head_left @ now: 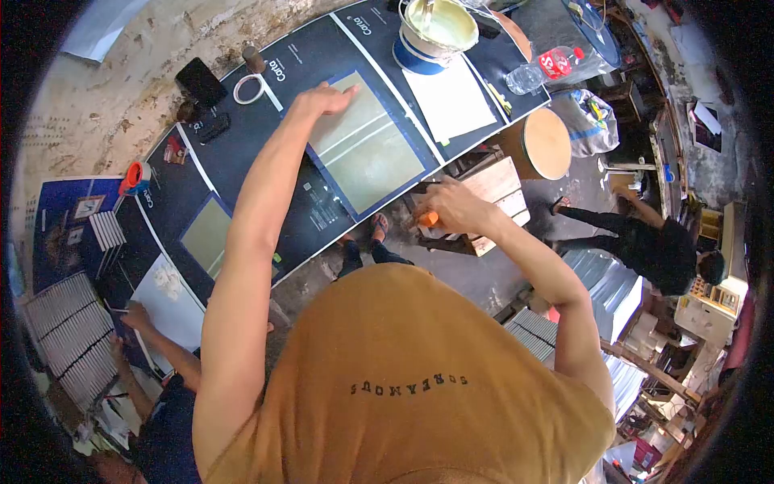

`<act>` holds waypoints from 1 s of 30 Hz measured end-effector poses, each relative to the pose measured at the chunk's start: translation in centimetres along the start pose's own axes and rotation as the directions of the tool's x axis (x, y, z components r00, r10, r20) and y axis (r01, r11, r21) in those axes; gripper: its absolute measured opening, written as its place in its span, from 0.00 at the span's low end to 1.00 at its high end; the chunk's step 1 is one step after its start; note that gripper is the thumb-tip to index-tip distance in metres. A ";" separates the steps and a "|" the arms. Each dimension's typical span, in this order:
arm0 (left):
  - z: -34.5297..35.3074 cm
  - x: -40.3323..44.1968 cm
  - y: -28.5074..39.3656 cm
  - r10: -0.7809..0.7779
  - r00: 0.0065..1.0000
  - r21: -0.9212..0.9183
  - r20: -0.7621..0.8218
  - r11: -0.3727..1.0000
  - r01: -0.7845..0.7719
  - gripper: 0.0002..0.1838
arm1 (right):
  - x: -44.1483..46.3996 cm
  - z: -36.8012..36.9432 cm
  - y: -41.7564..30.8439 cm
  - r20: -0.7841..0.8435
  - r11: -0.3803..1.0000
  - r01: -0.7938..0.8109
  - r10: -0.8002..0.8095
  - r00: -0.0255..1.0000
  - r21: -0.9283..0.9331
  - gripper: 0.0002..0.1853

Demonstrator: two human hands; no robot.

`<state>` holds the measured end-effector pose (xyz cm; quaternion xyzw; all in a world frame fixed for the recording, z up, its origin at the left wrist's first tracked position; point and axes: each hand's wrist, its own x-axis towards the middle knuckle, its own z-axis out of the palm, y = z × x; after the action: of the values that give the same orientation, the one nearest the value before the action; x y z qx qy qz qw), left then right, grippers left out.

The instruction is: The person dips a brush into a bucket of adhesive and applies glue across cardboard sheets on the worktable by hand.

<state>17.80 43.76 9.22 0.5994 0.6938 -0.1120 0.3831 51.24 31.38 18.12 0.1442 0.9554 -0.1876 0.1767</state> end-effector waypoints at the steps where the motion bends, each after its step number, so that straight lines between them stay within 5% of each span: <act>1: 0.0 -0.1 0.0 0.014 1.000 -0.021 -0.006 1.000 -0.014 0.55 | 0.0 -0.7 0.1 -0.086 1.000 -0.020 0.019 0.996 -0.010 0.17; 6: -0.7 0.3 0.8 -0.009 0.999 0.019 0.046 1.000 0.008 0.55 | 5.6 -3.2 3.3 -0.507 0.996 -0.093 0.078 0.859 -0.005 0.18; 9: 0.1 0.8 0.5 -0.013 1.000 0.029 0.018 1.000 0.013 0.55 | 7.5 -0.7 5.3 -0.375 1.000 0.021 -0.016 0.927 0.007 0.15; 16: 1.9 2.0 -1.8 0.051 0.994 -0.043 -0.097 0.998 -0.055 0.55 | -0.6 0.4 4.8 -0.033 0.996 -0.064 0.062 0.998 -0.062 0.14; 20: 0.0 0.5 -0.1 -0.015 0.998 -0.039 -0.055 0.999 0.013 0.54 | 2.0 -4.2 5.3 -0.412 1.000 -0.029 0.025 0.911 -0.005 0.14; 22: -0.9 -0.1 0.6 -0.060 0.997 0.002 0.048 0.998 0.060 0.51 | 3.2 -3.9 6.0 -0.382 0.999 -0.022 0.009 0.924 -0.030 0.12; 24: -0.3 -0.1 0.5 -0.043 0.998 -0.031 -0.055 0.999 0.041 0.53 | 4.0 2.0 9.7 -0.287 0.992 -0.118 0.128 0.949 0.054 0.09; 30: 0.9 0.5 -1.1 0.040 0.991 0.007 -0.126 0.999 -0.039 0.53 | -6.8 -0.4 6.1 -0.056 0.972 -0.231 0.234 0.971 0.053 0.09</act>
<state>17.12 43.32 7.93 0.6199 0.7044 -0.0678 0.3390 59.29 35.52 19.24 0.2648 0.9324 -0.1829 0.1647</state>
